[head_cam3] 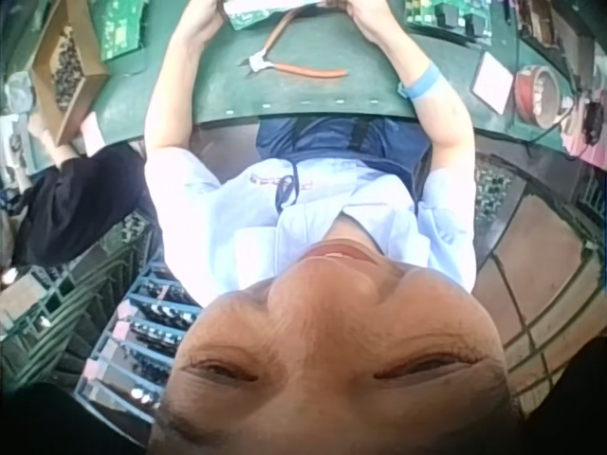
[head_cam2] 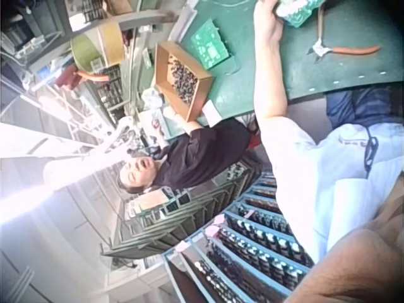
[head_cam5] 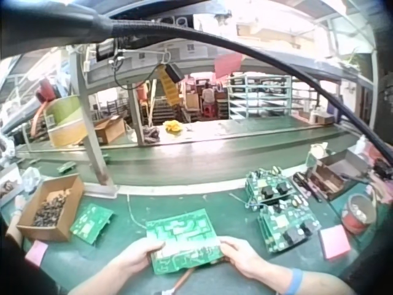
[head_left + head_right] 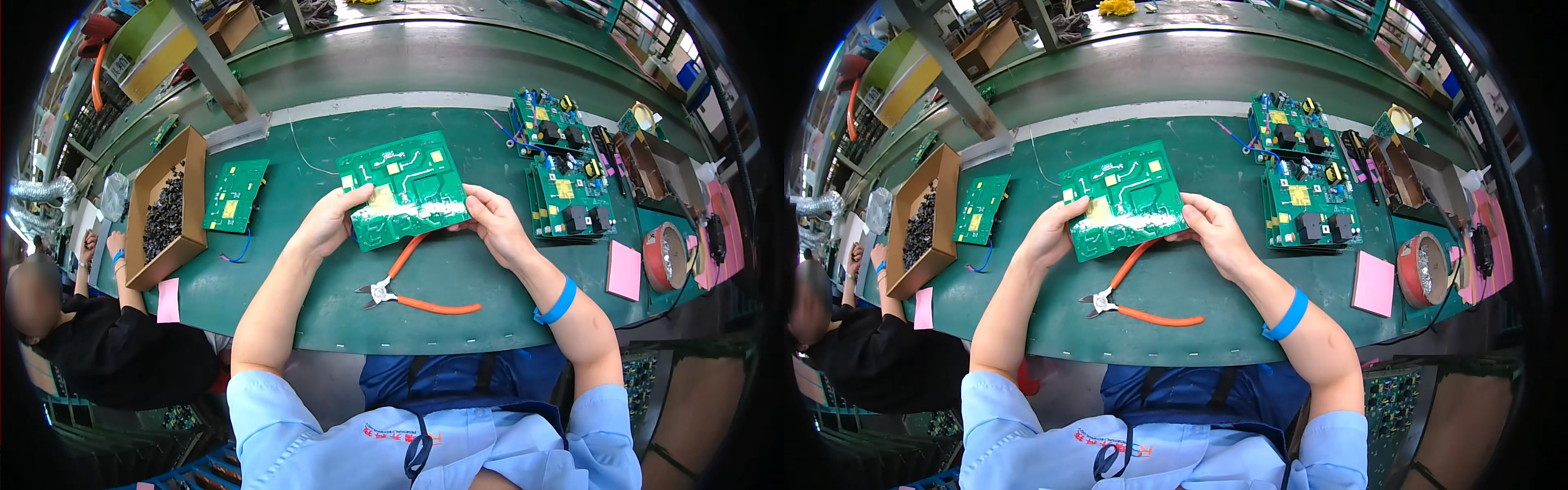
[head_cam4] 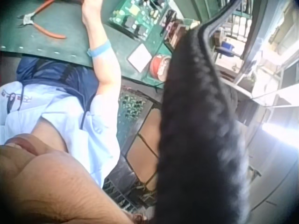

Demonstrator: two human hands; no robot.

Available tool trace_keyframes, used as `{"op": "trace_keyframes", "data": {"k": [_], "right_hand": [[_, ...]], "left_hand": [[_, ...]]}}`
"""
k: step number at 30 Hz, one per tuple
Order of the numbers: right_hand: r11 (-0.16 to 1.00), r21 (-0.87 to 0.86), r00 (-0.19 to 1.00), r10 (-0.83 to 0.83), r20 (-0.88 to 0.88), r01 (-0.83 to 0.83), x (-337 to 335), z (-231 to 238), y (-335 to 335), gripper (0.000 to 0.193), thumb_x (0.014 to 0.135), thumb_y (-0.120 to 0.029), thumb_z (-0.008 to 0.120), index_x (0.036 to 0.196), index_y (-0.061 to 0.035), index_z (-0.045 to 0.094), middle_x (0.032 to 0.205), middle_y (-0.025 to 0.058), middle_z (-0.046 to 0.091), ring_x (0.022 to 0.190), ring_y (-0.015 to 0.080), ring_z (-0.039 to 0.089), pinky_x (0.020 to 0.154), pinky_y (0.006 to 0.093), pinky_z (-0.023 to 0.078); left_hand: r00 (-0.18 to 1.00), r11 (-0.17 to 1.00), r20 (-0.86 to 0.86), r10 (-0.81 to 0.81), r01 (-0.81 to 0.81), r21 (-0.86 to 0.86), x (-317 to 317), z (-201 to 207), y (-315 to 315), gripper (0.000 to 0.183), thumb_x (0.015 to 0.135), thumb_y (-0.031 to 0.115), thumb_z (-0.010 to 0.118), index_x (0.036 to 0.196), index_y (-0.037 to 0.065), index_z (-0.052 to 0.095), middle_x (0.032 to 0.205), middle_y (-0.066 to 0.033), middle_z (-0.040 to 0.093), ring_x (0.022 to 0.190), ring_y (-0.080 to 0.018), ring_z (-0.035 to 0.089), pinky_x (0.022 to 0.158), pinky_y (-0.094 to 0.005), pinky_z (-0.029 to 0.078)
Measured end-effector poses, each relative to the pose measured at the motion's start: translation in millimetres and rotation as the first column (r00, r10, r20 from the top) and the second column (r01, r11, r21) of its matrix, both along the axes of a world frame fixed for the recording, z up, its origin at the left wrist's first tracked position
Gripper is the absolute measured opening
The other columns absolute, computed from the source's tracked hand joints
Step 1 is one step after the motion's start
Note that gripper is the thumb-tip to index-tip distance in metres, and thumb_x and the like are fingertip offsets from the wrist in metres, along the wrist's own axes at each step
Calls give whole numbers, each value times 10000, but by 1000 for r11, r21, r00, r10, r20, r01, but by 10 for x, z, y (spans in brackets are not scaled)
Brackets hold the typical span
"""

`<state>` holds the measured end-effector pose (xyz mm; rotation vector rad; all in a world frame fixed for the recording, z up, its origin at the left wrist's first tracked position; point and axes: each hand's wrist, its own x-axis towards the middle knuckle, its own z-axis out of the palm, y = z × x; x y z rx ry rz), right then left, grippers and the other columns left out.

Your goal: The person assembles green circuit boards at a workbench. They pick up boards, use orange pliers to trim wires or components, and stack the finished boards. The person handles the boards one at a time, flipping them to inspect both sides before placing them in a pile.

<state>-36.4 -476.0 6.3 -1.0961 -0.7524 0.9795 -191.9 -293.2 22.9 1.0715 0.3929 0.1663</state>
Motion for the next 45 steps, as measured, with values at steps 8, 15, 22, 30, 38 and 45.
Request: {"op": "trace_keyframes", "data": {"k": [8,15,22,30,38,45], "right_hand": [[1000,-17,999,-3,43,4,12,-8,38,338,869,-207,397,1123,14,430,980,79,544,855,138,541,717,275,461],[936,-31,762,-266,590,351,-109,165,-51,475,825,-172,480,1234,-21,290,879,62,539,698,118,533,629,229,439],[503,784,442,-834,330,364,113,1160,-657,395,848,-237,388,1178,-36,304,869,96,489,637,96,440,541,214,386],[956,277,111,-266,958,-101,-297,230,-256,150,618,3,606,760,-32,573,613,64,541,524,213,528,476,300,416],[996,67,888,-80,452,56,-163,192,-305,245,836,-162,454,950,42,527,701,97,577,596,145,572,529,242,464],[988,115,941,132,-313,-100,0,223,-296,524,857,-431,317,1095,25,419,926,139,546,785,201,565,630,292,483]], "left_hand": [[998,998,-7,-55,55,36,-31,16,19,365,776,161,545,1088,-7,456,1054,-92,526,942,-169,522,821,-303,416],[994,999,104,-24,28,-35,0,43,15,395,767,117,546,1119,-14,424,1083,-103,503,982,-189,494,865,-313,382],[994,995,96,46,-38,-89,-103,98,73,355,782,158,539,1091,5,454,1051,-97,526,926,-174,530,817,-320,424],[986,986,139,90,-107,126,-13,140,-40,322,770,172,564,1043,12,502,978,-67,561,891,-140,530,772,-287,419],[959,613,236,158,-282,738,-51,85,-154,169,718,60,552,879,19,583,823,-45,596,786,-144,549,696,-271,432],[910,-434,373,-183,-415,799,-24,197,-301,264,619,131,589,882,104,589,914,-36,595,958,-225,520,815,-385,362]]}}
